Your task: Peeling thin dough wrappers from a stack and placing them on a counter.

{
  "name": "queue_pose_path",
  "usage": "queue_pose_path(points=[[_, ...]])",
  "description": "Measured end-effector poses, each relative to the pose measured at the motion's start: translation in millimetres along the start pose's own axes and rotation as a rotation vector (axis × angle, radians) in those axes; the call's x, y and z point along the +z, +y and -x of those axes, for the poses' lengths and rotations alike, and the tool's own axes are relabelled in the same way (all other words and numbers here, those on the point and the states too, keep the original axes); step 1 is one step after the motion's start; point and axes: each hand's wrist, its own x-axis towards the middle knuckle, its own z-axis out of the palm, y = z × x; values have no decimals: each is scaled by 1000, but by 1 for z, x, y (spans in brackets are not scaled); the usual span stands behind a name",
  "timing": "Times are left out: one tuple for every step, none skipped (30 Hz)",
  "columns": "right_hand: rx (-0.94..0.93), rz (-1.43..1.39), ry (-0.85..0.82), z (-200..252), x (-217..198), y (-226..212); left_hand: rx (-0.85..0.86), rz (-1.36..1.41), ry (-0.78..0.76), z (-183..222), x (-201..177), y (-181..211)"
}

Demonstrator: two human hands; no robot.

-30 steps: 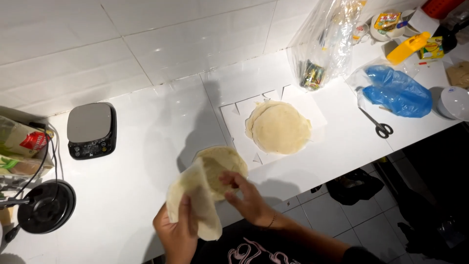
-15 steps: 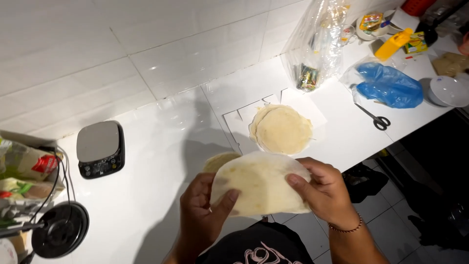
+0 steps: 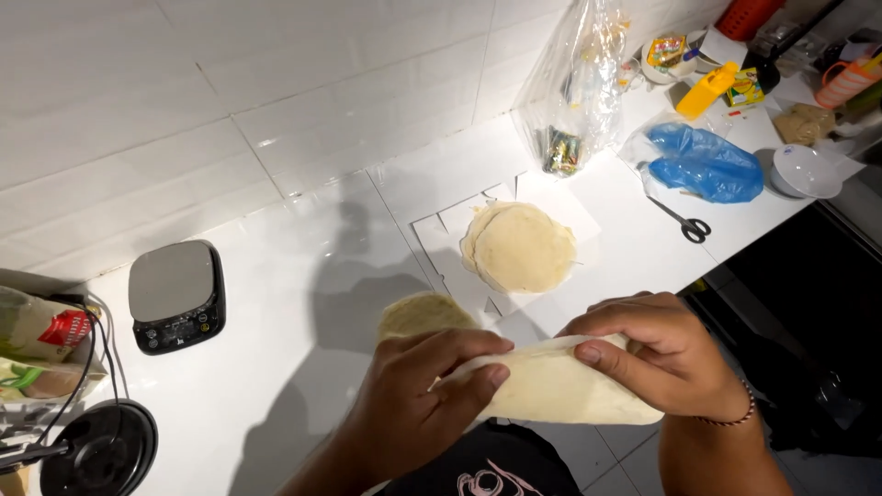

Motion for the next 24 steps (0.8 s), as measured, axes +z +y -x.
queue_pose_path(points=[[-13,3,0,0,-1,2,9,-8,6,-3,1,1],[-15,54,33,0,-2,5,86,-35,66,-7,2,2],[-7,101,60,2,-2,7,150,-57,127,-7,4,4],[-10,99,54,-2,9,-4,148,-59,133,-6,8,4],[-36,289,263,-6,19,-13,131,-77,186,-5,11,3],[-60,477,472,-10,29,-23,114,-94,240,-4,15,2],[-61,473,465,-2,47,-15,108,-96,245,-4,19,-1],[-35,390,694,7,65,-7,-2,-36,307,-4,23,-5],[0,299,917,20,83,-1,-115,25,369,-1,29,-7],[3,296,908,16,87,-1,-123,25,375,1,35,-15],[104,169,723,11,92,0,-343,201,419,4,40,-24],[205,41,538,7,97,0,-562,379,461,7,45,-32],[215,36,532,4,101,8,-575,378,463,10,51,-44],[261,24,447,2,105,16,-743,558,536,13,57,-56],[301,10,360,-1,109,24,-905,736,613,16,63,-69],[306,4,354,0,112,31,-913,733,620,19,64,-73],[324,14,330,1,115,37,-979,822,694,22,65,-77],[342,23,306,2,119,44,-1044,911,770,24,66,-81],[341,19,300,2,120,46,-1045,909,778,29,66,-85],[351,20,285,2,121,47,-1038,941,809,34,67,-90],[361,23,268,2,122,48,-1030,974,841,39,68,-94],[360,20,259,3,124,49,-1031,975,850,43,64,-92],[345,12,237,4,122,51,-1009,1008,832,45,64,-92],[329,3,215,4,120,53,-986,1039,813,47,64,-91]])
